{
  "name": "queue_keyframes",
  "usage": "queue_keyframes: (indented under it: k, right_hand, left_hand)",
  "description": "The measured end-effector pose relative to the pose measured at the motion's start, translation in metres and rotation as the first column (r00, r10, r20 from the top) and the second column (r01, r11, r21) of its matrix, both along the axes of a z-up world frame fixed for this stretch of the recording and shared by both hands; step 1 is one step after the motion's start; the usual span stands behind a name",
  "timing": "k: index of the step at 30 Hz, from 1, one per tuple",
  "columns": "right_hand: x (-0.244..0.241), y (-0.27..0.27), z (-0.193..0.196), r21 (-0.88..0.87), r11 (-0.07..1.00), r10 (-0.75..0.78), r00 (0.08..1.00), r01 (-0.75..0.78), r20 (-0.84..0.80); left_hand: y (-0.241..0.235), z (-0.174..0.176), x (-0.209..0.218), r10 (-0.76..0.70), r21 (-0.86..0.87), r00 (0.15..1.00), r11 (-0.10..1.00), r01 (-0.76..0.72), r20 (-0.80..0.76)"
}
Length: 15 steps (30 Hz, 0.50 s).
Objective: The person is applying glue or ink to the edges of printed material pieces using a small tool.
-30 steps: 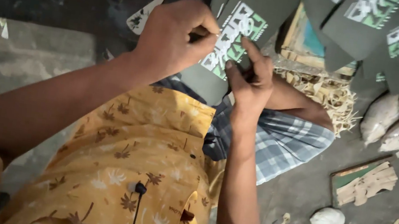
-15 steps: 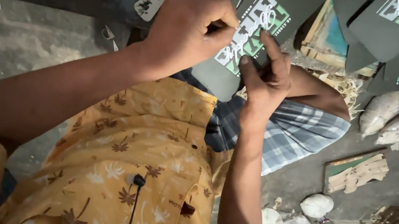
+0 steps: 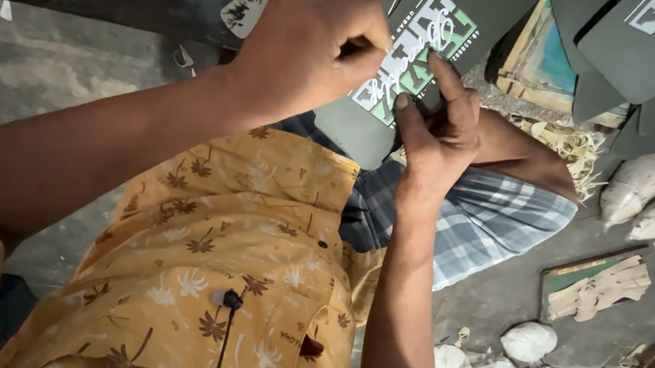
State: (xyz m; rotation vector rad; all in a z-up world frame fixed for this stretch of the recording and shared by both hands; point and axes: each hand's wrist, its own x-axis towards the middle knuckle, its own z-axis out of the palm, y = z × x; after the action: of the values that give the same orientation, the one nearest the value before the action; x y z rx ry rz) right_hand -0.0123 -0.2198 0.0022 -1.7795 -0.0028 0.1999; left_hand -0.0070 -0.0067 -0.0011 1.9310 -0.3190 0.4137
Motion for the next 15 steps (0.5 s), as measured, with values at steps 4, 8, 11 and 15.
queue_keyframes:
  k: [4, 8, 11, 15]
  right_hand:
    - [-0.0022, -0.0022, -0.0037, 0.008, 1.000, -0.012, 1.000, 0.012, -0.015]
    - [-0.0027, -0.0033, -0.0047, 0.007, 1.000, 0.016, 0.999, -0.016, 0.030]
    - [-0.0009, -0.0010, -0.0021, -0.007, 1.000, -0.001, 1.000, 0.001, 0.014]
    - [-0.0032, -0.0038, -0.0064, 0.078, 0.997, 0.011, 1.000, -0.011, -0.002]
  left_hand:
    - [-0.0013, 0.0000, 0.0010, 0.024, 0.010, 1.000, 1.000, -0.024, -0.005]
    - [0.0017, 0.0006, 0.0005, -0.005, 0.106, 1.000, 0.994, 0.003, 0.020]
    - [0.0027, -0.0007, 0.0013, -0.016, 0.073, 1.000, 0.997, 0.015, 0.011]
    - [-0.0026, 0.0038, 0.0009, 0.038, 0.030, 0.999, 0.999, -0.038, -0.023]
